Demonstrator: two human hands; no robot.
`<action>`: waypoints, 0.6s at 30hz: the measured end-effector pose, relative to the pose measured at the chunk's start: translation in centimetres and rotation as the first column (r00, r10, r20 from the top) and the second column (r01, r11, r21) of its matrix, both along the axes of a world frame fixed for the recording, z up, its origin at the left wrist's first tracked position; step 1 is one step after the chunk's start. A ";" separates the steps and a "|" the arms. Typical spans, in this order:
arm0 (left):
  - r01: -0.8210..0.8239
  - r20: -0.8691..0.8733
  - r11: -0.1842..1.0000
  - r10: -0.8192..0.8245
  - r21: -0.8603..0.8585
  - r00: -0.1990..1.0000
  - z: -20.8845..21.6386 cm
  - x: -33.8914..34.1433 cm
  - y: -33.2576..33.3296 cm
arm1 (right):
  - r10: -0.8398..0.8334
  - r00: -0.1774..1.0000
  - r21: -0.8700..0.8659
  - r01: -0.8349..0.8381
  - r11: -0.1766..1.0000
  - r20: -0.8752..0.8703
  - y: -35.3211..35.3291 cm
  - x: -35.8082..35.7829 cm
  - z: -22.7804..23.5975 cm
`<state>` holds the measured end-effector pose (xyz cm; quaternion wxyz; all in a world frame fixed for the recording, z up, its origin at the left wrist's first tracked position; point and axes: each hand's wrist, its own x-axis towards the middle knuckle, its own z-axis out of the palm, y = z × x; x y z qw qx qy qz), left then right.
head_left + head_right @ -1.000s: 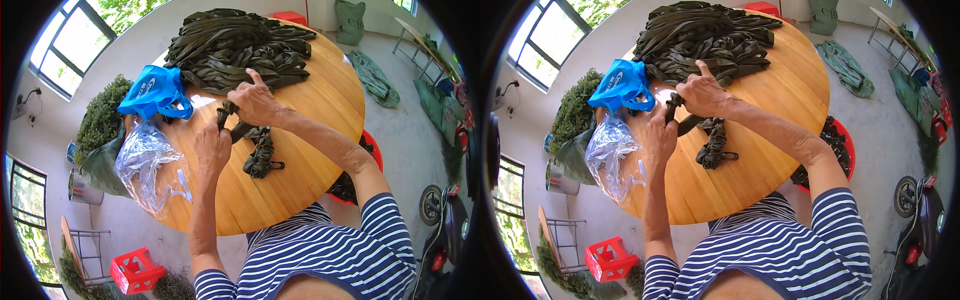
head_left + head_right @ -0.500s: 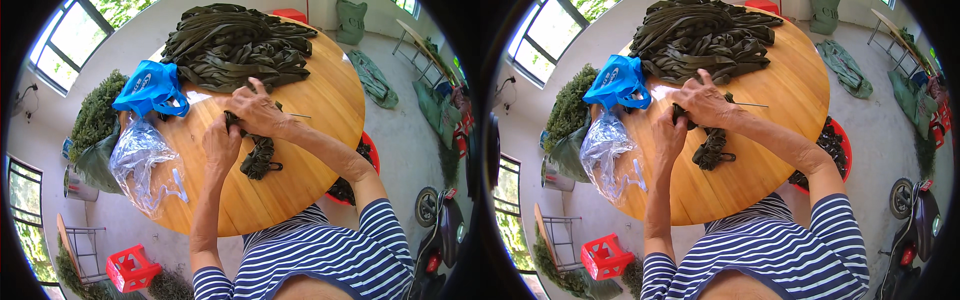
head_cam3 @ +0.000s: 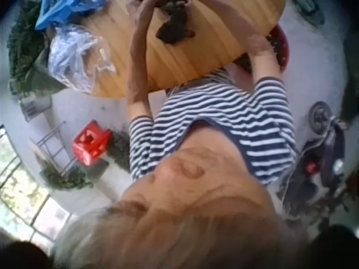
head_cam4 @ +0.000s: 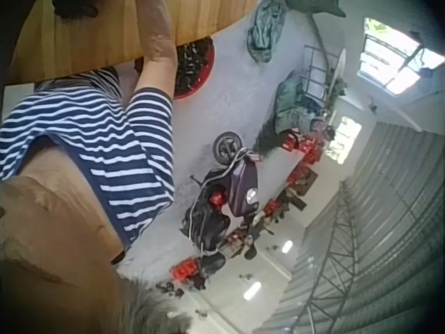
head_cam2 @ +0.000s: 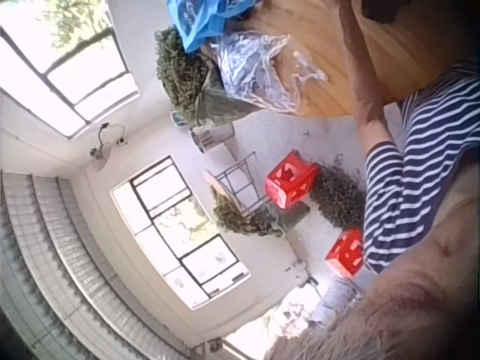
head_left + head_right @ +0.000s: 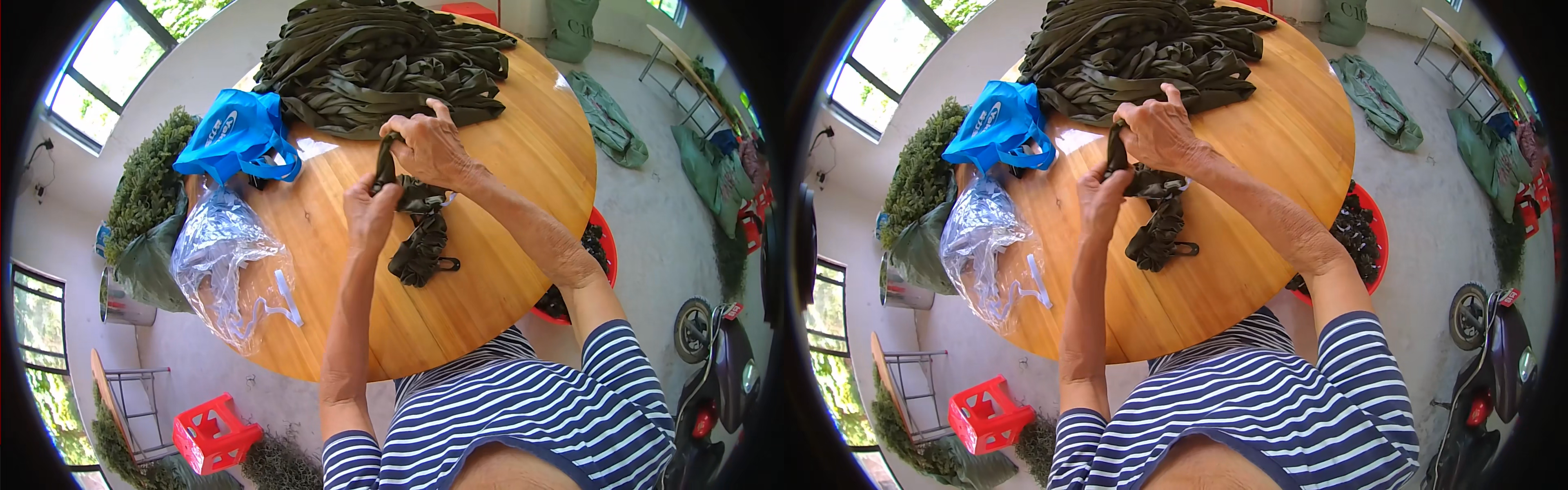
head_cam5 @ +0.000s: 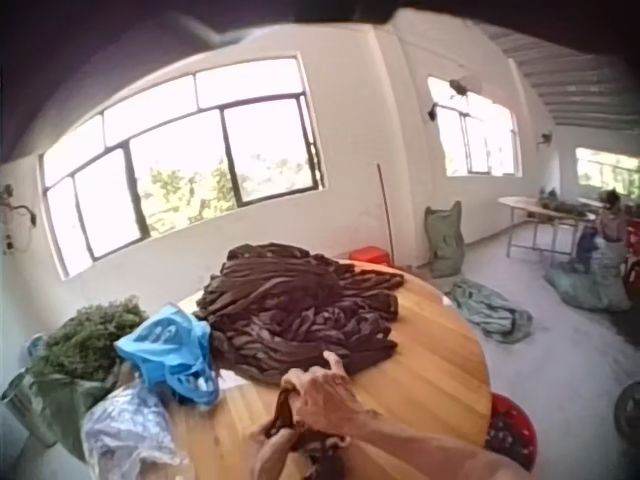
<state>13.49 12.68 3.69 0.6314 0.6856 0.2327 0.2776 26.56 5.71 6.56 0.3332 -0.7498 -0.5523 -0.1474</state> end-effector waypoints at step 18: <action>0.213 -0.057 0.976 -0.216 -0.049 0.975 -0.7 1.7 -3.3 | 0.127 0.973 -0.134 -0.102 0.986 0.194 -0.2 4.0 1.2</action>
